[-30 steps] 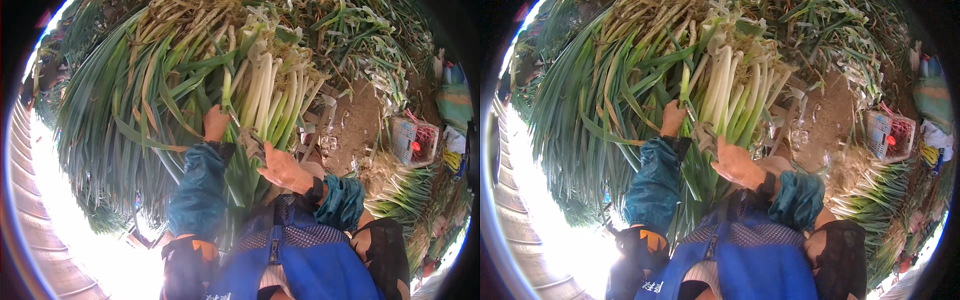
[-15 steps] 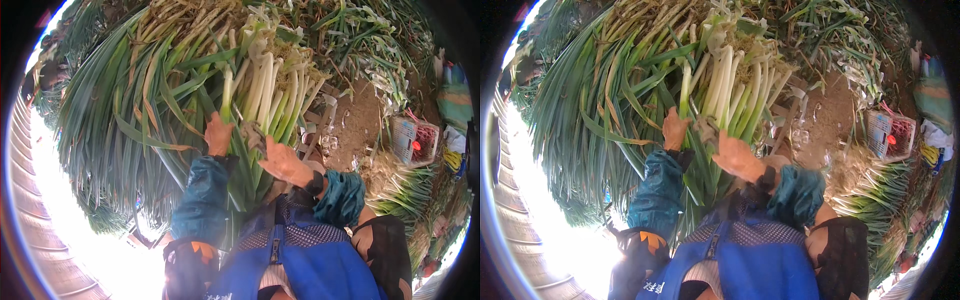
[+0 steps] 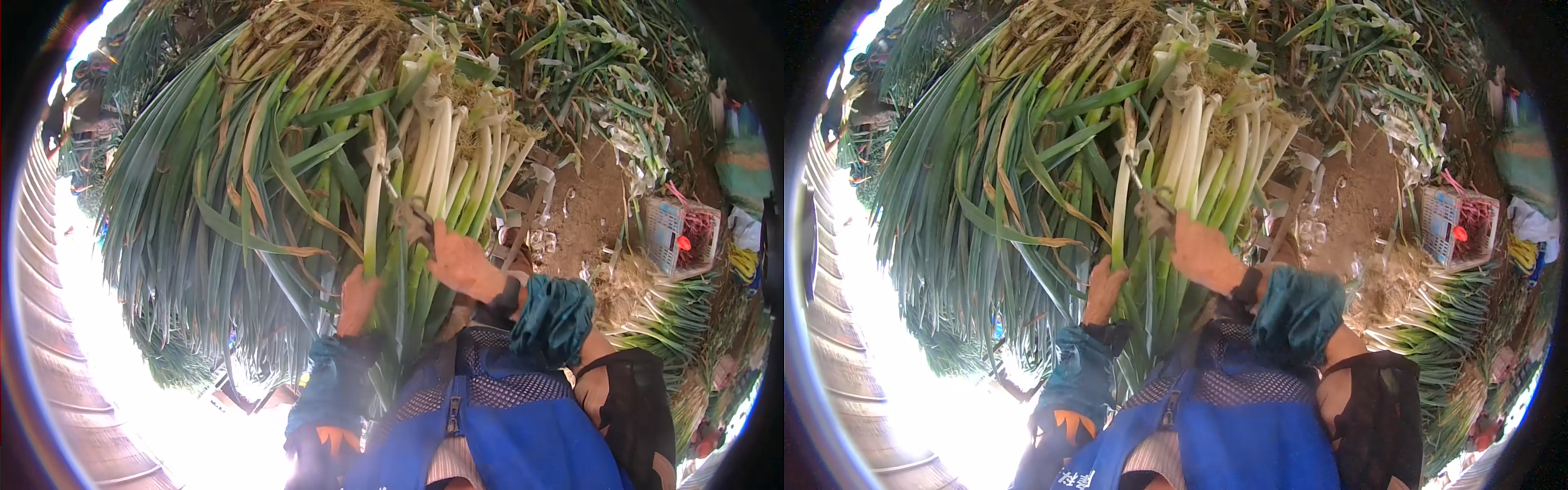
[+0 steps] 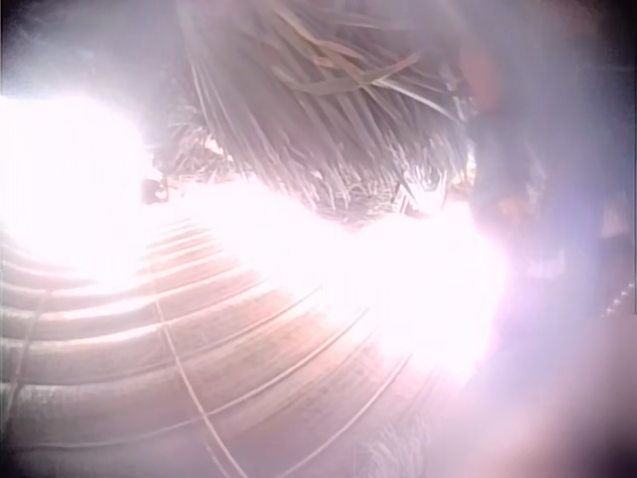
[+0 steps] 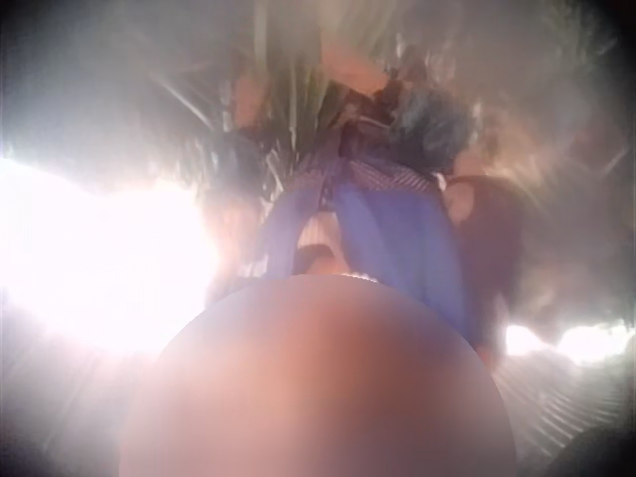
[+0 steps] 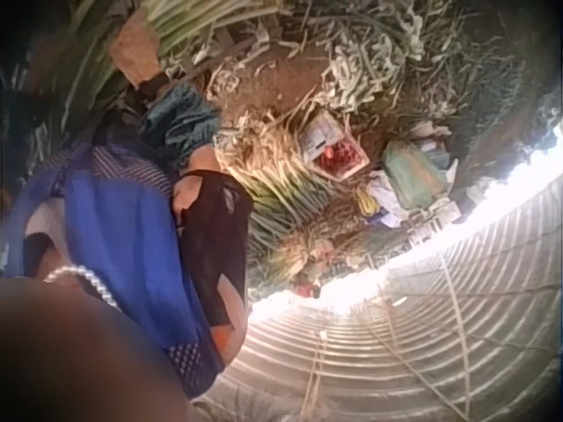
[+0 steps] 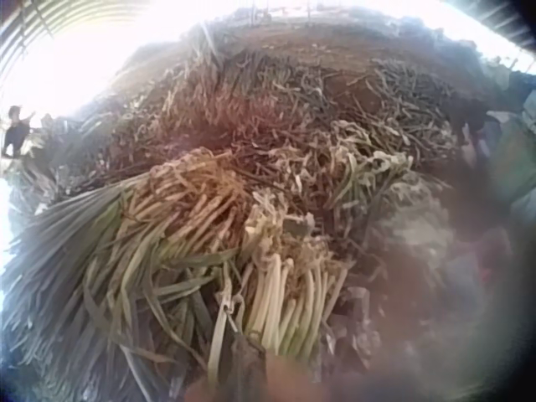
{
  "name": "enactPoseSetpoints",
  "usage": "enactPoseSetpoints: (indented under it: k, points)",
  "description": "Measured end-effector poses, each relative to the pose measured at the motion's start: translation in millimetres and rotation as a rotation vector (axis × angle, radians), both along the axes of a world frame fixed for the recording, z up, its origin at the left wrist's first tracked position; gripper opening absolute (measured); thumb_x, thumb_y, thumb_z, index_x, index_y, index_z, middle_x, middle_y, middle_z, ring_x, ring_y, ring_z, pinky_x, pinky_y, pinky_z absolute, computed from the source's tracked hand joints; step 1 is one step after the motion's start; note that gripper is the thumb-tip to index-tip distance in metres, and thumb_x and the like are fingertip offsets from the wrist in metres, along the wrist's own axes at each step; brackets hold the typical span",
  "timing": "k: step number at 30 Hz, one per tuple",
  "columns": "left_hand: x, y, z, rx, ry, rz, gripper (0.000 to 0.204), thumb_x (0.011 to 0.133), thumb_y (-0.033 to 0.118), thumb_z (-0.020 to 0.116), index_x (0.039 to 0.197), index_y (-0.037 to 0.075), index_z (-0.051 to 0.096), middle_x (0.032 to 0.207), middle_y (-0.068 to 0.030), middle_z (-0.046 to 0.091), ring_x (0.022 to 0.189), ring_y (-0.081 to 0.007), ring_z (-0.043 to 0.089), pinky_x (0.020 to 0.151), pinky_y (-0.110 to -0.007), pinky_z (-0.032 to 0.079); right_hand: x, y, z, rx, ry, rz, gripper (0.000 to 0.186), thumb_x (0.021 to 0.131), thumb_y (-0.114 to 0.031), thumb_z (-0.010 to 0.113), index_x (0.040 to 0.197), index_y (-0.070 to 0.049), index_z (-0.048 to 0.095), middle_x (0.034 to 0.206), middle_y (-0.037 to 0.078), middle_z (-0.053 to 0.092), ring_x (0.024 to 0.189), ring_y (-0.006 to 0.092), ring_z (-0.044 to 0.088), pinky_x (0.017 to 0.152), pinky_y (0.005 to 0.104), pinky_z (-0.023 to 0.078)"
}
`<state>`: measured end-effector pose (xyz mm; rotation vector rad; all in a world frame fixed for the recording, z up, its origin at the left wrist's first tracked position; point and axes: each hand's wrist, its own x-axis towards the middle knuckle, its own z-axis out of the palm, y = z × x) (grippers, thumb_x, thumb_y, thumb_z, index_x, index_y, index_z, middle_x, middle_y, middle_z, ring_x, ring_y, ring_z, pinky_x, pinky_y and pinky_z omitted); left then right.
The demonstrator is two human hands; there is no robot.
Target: The person uses shears to trim the roots and lower stems of green onions from a large pile. They repeatedly gather bunches, cut the ends, and place the trimmed onions back into the pile. The work continues throughout the clip with consistent hand movements.
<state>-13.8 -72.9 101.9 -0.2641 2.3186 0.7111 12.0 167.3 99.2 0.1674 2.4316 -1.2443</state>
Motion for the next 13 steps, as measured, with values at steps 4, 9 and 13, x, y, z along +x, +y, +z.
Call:
enactPoseSetpoints:
  k: [4, 9, 13]
  points:
    - [16, -11, -5, 0.194, 0.036, 0.061, 0.034, 0.076, 0.017, 0.060, 0.102, -0.003, 0.061, 0.080, -0.0109, 0.062, 0.076, -0.0184, 0.055, 0.071, -0.032, 0.044, -15, 6, -4, 0.020, -0.047, -0.016, 0.036, 0.079, -0.013, 0.057, 0.105, 0.006, 0.040, 0.080, 0.027, 0.061, 0.075, 0.0468, 0.062, 0.066, 0.0526, 0.051]
    - [23, -12, 1, 0.202, 0.010, 0.085, 0.031, 0.077, 0.016, 0.058, 0.102, -0.004, 0.060, 0.082, -0.0086, 0.062, 0.076, -0.0160, 0.054, 0.070, -0.031, 0.044, 17, 2, 23, -0.010, -0.089, 0.038, 0.037, 0.079, -0.014, 0.058, 0.105, 0.005, 0.040, 0.081, 0.026, 0.061, 0.077, 0.0461, 0.062, 0.068, 0.0522, 0.050]
    - [26, -17, -1, 0.211, 0.000, 0.135, 0.033, 0.076, 0.017, 0.059, 0.103, -0.001, 0.062, 0.080, -0.0099, 0.061, 0.075, -0.0177, 0.054, 0.070, -0.031, 0.043, -19, 2, 3, 0.031, -0.186, 0.028, 0.052, 0.078, -0.018, 0.063, 0.119, 0.002, 0.038, 0.086, 0.026, 0.063, 0.080, 0.0466, 0.063, 0.072, 0.0529, 0.051]
